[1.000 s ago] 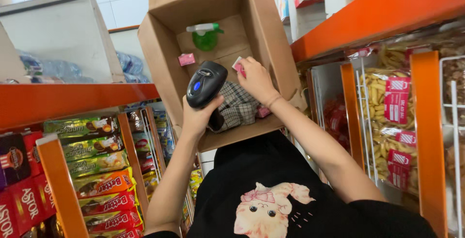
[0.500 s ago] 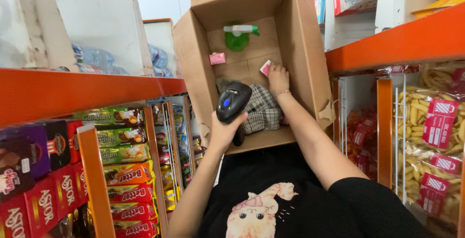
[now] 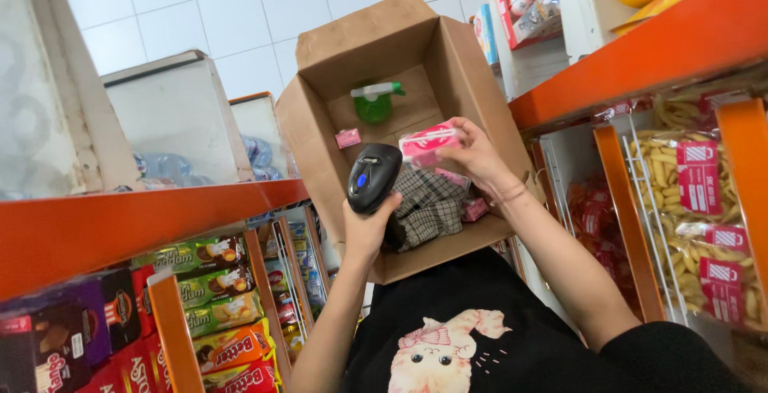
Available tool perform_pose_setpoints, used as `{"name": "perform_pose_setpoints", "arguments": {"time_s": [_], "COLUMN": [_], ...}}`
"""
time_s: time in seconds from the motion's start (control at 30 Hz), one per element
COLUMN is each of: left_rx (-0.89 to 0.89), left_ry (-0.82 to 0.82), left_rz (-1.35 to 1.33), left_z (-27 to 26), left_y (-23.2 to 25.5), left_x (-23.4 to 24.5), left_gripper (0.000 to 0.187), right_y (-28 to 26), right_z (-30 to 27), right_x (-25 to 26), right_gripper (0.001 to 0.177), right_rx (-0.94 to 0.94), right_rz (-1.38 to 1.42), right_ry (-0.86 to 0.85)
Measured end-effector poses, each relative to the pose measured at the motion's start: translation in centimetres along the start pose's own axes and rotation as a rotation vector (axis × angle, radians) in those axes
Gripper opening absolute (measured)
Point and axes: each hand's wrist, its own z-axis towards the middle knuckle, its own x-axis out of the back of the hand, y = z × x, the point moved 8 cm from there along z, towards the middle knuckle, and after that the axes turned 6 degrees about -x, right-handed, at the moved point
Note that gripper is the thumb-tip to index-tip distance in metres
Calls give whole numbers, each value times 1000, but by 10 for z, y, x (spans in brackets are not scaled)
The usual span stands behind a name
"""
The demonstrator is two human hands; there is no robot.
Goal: The person repeatedly picks up pink milk cartons from a cardboard box, scans them with a handheld barcode scanner, and places them onto a refrigerated shelf. The person occasionally wipes the cartons with a cloth before scanning and arranging them in neat rows.
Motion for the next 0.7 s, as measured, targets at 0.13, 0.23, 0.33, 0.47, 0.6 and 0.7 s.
{"name": "perform_pose_setpoints", "arguments": {"time_s": [0.13, 0.23, 0.33, 0.47, 0.6, 0.7], "left_rx": [51, 77, 157, 117, -309, -382], "left_ry": [-59, -149, -292, -550, -805, -933], "left_rz": [-81, -173, -226, -10, 257, 363], "left_z": [1, -5, -15, -45, -74, -97], "left_y": [23, 36, 38, 59, 103, 104], "left_x": [-23, -52, -89, -135, -188, -214], "left_gripper": [23, 27, 25, 33, 45, 51], "right_y": [-47, -81, -94, -92, -97, -100], "right_z": [-66, -112, -146, -193, -232, -255], "right_x": [-7, -15, 1, 42, 68, 79], "right_gripper": [57, 65, 68, 60, 61, 59], "right_rx": [135, 219, 285, 443, 556, 618], "right_rz": [651, 930, 916, 368, 435, 511], "right_ry": [-188, -271, -140, 380, 572, 619]}}
